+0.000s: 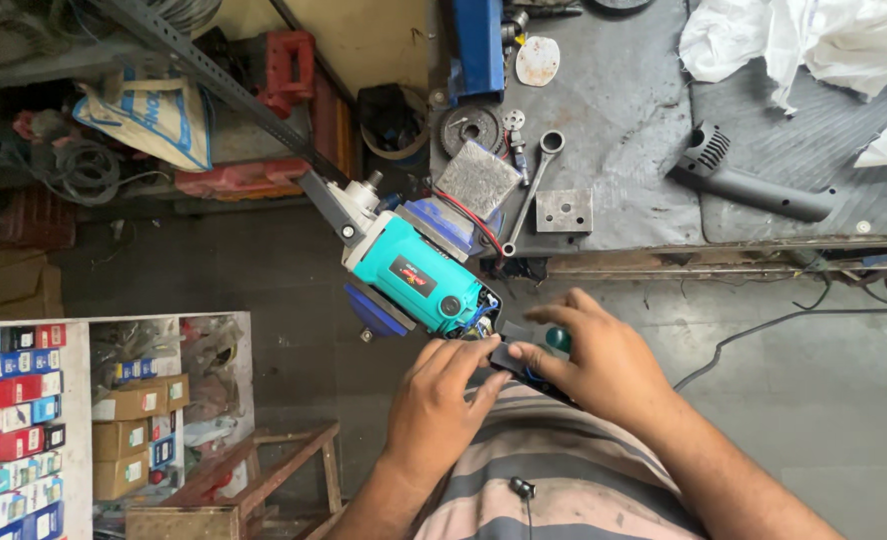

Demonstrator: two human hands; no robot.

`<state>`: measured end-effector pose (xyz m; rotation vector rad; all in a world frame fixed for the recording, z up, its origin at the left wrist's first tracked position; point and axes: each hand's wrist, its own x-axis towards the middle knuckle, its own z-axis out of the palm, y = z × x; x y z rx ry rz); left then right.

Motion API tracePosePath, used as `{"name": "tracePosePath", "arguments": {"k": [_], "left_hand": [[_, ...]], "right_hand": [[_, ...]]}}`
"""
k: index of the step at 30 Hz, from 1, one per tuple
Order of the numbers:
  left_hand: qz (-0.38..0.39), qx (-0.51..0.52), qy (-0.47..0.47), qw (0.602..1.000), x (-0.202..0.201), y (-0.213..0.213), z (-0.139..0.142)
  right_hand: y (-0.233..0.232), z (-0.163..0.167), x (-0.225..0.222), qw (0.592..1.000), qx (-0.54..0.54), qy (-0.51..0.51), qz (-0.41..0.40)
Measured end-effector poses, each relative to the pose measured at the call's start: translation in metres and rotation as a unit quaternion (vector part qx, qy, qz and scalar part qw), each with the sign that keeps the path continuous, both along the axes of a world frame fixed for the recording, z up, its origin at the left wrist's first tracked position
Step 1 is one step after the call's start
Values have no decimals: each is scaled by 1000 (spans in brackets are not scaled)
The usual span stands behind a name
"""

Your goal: The person works at a cluttered workbench on a teal electric grinder clamped in a blue fixture, first adjusting the tool and its handle, then turning to its power cord. They strip and cut the cord insulation with yellow-handled pliers and twist the exposed wire ends by hand.

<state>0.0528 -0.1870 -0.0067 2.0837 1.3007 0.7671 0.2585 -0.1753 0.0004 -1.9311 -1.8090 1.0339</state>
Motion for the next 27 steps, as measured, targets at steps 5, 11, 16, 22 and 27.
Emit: {"name": "tracePosePath", "arguments": {"k": [5,11,16,22,27], "left_hand": [[13,-91,20,996,-5,-1,-2],[-57,26,88,994,-6,3,-7],[-79,94,43,991,-9,4,-5],[-91,79,8,993,0,5,-4],[-92,58,10,994,2,7,-4]], "right_hand": [[-12,5,-4,995,54,57,65],[-22,2,9,972,116,183,88],[-51,11,35,751,164,636,-65],[-58,16,38,696,175,694,-57],[-39,3,24,687,113,718,-15]]}}
